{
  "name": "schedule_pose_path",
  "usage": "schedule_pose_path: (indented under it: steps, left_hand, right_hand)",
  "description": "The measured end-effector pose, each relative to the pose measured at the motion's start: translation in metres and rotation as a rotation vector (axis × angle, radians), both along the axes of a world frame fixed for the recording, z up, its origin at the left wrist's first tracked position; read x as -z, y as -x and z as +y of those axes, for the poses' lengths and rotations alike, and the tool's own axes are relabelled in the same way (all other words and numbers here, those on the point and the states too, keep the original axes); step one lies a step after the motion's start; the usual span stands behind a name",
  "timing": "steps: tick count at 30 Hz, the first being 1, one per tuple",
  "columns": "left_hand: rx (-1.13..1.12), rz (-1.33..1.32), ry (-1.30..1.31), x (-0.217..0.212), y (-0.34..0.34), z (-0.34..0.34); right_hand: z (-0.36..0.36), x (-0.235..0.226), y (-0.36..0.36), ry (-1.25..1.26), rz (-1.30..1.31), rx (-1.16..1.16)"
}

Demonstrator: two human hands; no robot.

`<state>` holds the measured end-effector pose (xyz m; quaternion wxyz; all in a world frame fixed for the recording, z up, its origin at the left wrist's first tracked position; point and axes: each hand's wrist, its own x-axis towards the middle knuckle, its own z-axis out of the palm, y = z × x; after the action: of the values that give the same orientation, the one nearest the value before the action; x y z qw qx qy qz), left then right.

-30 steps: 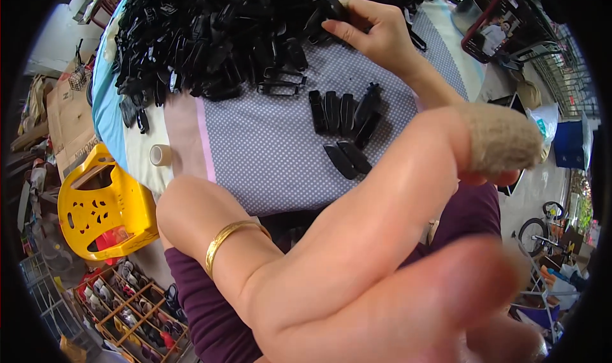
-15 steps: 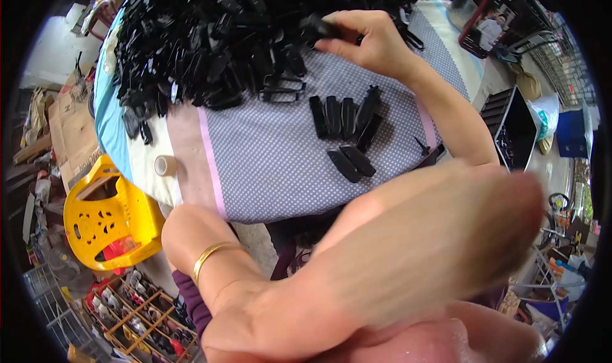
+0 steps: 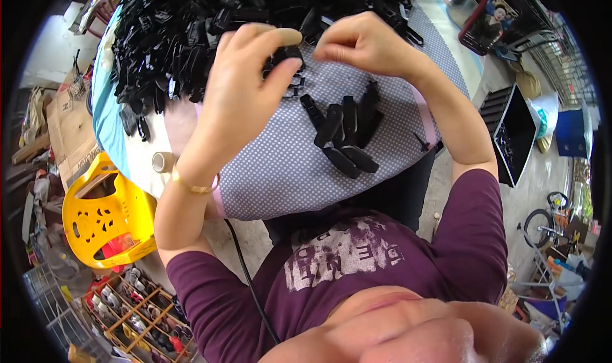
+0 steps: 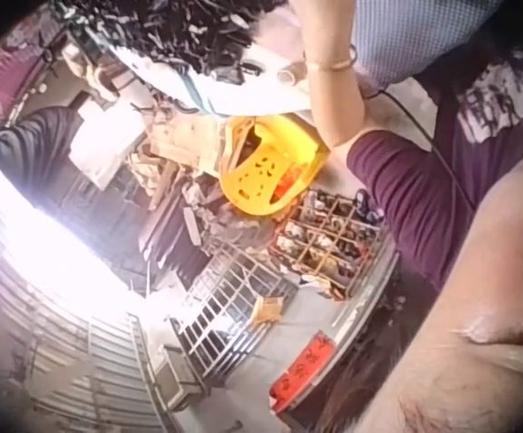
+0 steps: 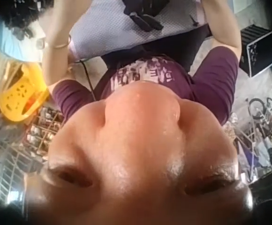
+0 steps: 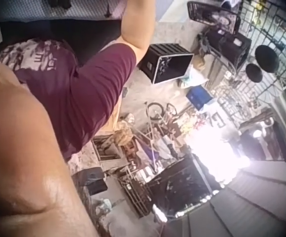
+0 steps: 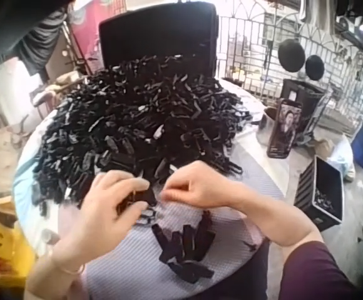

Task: Assembling small black plastic components by hand from a pile on a table.

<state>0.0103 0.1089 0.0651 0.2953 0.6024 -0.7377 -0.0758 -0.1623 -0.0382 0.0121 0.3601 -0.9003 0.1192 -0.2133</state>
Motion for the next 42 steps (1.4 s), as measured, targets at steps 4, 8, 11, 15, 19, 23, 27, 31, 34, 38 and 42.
schedule_pose_path:
  steps: [4, 8, 11, 15, 19, 23, 27, 31, 34, 38, 42]
  left_hand:
    - [-0.046, -0.411, 0.232, 0.039, -0.012, -0.03]
    - [-0.011, -0.463, 0.155, 0.044, -0.015, -0.039]
    - [0.067, -0.201, 0.16, 0.043, -0.011, -0.041]
    - [-0.023, 0.095, 0.14, 0.035, -0.009, -0.037]
    - [-0.045, 0.214, 0.107, 0.036, -0.011, -0.034]
    - [-0.065, 0.257, -0.019, 0.036, -0.005, -0.032]
    - [-0.018, 0.489, -0.069, 0.048, -0.007, -0.038]
    - [-0.021, 0.989, -0.321, 0.041, -0.008, -0.04]
    - [0.03, 1.119, -0.291, 0.046, -0.011, -0.037]
    - [0.053, 1.268, -0.226, 0.049, -0.013, -0.037]
    - [0.033, 1.194, -0.128, 0.052, -0.011, -0.038]
  right_hand:
    - [-0.012, 0.018, -0.004, 0.572, -0.093, 0.373]
    - [-0.003, 0.022, -0.007, 0.763, 0.016, 0.395]
    - [0.003, 0.018, -0.007, 0.754, 0.035, 0.454]
    - [-0.002, 0.012, -0.006, 0.586, -0.209, 0.475]
    - [0.011, 0.005, -0.008, 0.132, -0.174, 0.419]
    - [0.006, 0.004, -0.008, -0.53, -0.179, 0.174]
    - [0.008, 0.011, -0.013, -0.535, -0.448, 0.185]
    - [0.02, 0.014, -0.021, -0.097, -0.516, 0.237]
    - [0.021, 0.01, -0.017, 0.235, -0.377, 0.242]
    - [0.03, -0.007, -0.01, 0.11, -0.325, 0.115]
    - [0.026, -0.001, -0.012, 0.04, -0.311, 0.183]
